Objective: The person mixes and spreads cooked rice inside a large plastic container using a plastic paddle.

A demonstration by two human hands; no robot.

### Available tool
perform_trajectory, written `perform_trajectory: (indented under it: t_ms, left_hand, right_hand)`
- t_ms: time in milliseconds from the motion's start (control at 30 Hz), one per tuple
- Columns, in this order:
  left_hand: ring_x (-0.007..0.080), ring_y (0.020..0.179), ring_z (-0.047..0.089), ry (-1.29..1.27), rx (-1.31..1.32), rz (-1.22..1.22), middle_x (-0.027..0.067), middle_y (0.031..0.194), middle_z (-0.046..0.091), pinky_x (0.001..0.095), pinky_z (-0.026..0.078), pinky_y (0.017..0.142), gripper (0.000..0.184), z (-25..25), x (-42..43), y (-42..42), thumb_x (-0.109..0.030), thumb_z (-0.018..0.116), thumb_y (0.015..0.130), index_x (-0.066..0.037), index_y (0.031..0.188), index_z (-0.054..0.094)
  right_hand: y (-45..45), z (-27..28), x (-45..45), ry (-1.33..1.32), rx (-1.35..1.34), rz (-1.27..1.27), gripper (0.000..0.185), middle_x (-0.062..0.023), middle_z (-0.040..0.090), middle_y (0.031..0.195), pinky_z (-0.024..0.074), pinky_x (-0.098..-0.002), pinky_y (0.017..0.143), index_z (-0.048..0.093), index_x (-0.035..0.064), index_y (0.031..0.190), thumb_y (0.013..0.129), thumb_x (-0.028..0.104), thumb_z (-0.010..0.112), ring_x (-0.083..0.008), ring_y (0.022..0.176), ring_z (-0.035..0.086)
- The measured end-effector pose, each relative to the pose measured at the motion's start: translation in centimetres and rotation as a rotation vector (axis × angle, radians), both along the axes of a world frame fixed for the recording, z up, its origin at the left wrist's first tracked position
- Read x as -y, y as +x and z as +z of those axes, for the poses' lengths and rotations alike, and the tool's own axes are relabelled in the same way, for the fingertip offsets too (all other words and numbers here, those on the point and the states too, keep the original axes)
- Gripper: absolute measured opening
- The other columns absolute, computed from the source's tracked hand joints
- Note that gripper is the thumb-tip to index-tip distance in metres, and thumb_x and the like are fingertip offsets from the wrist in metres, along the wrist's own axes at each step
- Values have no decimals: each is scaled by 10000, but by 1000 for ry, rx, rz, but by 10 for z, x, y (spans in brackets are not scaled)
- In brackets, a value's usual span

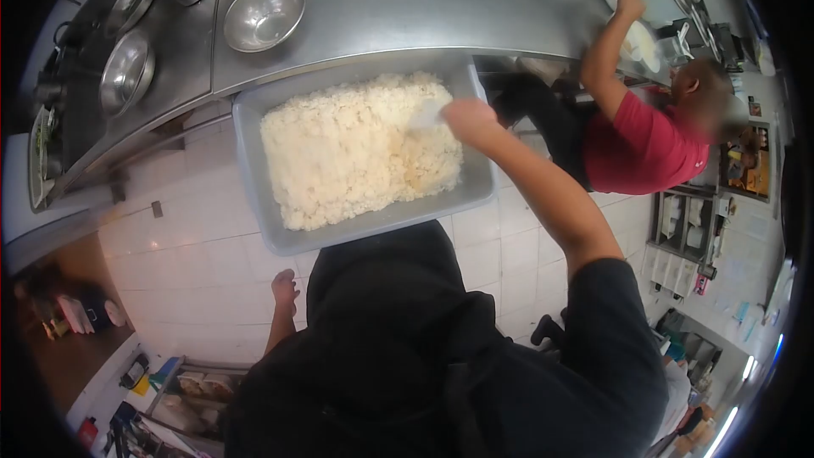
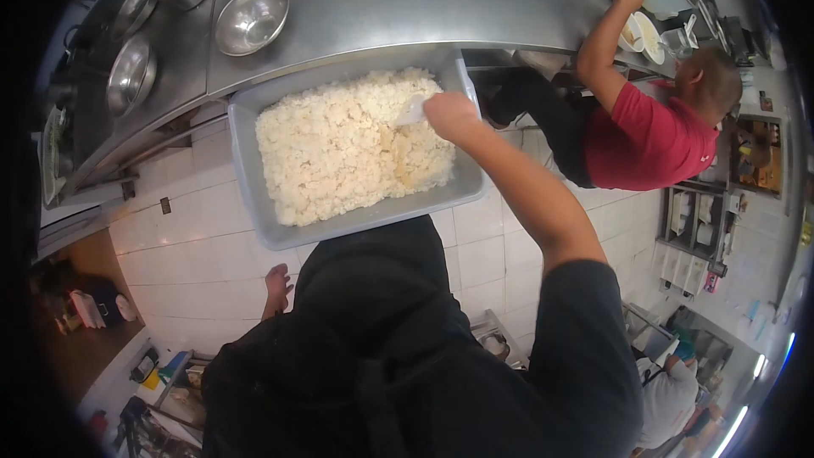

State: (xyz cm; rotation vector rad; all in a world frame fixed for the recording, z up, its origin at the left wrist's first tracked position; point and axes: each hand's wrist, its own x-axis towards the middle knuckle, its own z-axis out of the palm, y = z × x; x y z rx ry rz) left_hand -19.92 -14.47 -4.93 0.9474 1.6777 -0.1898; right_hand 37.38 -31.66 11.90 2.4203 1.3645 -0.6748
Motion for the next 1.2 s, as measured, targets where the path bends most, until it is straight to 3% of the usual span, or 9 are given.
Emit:
perform_trajectory:
  t_ms: [167, 200, 300, 500, 667, 767, 900, 1033, 1200]
  left_hand:
    - [263, 1135, 544, 151, 70, 12, 56, 1240, 586, 433, 475, 890, 418, 30, -15, 7, -346, 601, 957, -103, 1297, 590]
    - [156, 930, 532, 214, 56, 50, 8, 1047, 591, 349, 475, 764, 346, 37, -10, 9, -300, 607, 948, -103, 1231, 629]
    - [176, 974, 554, 186, 52, 59, 24, 1116, 608, 367, 484, 786, 351, 39, 6, -4, -299, 597, 954, -96, 1239, 624]
    - [281, 1174, 544, 267, 184, 422, 96, 1317, 568, 452, 468, 944, 465, 7, 0, -21, -355, 569, 953, -84, 1331, 569]
    - [296, 1201, 550, 427, 340, 79, 131, 1305, 591, 434, 439, 992, 557, 30, -84, 84, -430, 486, 1013, -37, 1407, 468]
    - [363, 1189, 572, 502, 230, -240, 210, 1269, 606, 441, 441, 995, 573, 5, -91, 113, -433, 434, 1043, -1, 1420, 425]
    - [447, 1344, 448, 609, 43, -418, 283, 1460, 465, 484, 370, 1107, 653, -30, -94, 105, -440, 408, 1051, 52, 1476, 359]
    - [453, 1326, 467, 551, -55, -453, 292, 1436, 486, 487, 384, 1096, 661, -13, -98, 118, -439, 429, 1046, 62, 1472, 356]
    - [456, 1308, 482, 626, -1, -452, 300, 1410, 503, 501, 397, 1076, 638, -18, -96, 112, -419, 459, 1034, 58, 1450, 380]
  right_hand:
    - [-51, -55, -65, -118, -32, 37, 226, -146, 729, 1103, 591, -405, 824, 754, 47, 1044, 912, 91, 575, -294, 1044, 709]
    - [-53, -58, -69, -118, -43, 55, 226, -146, 729, 1103, 591, -405, 824, 754, 47, 1044, 912, 91, 575, -294, 1044, 709]
    - [-64, -68, -54, -131, -117, -143, 254, -162, 711, 1147, 576, -412, 866, 742, 69, 1098, 911, 95, 572, -317, 1090, 684]
    - [-44, -66, 35, 266, -221, -328, 383, -198, 696, 1136, 527, -416, 946, 703, 124, 1217, 854, 71, 592, -342, 1072, 668]
    - [-7, -1, -35, -40, -348, -126, 337, -196, 733, 995, 571, -402, 801, 738, 33, 1080, 753, 88, 677, -315, 872, 718]
    - [-22, -51, -68, -231, -368, -233, 277, -199, 740, 949, 582, -415, 696, 731, -13, 994, 746, 101, 681, -320, 725, 722]
    - [-50, -70, -87, -190, -391, -454, 242, -212, 734, 997, 580, -434, 744, 723, -2, 996, 802, 106, 627, -325, 837, 731]
    - [-112, -107, -58, 56, -257, -543, 345, -242, 692, 1137, 548, -467, 890, 672, 33, 1173, 852, 127, 586, -359, 1060, 682]
    - [-129, -117, 25, 365, -299, -526, 536, -230, 677, 1157, 517, -445, 949, 604, 135, 1370, 836, 154, 651, -386, 1062, 659]
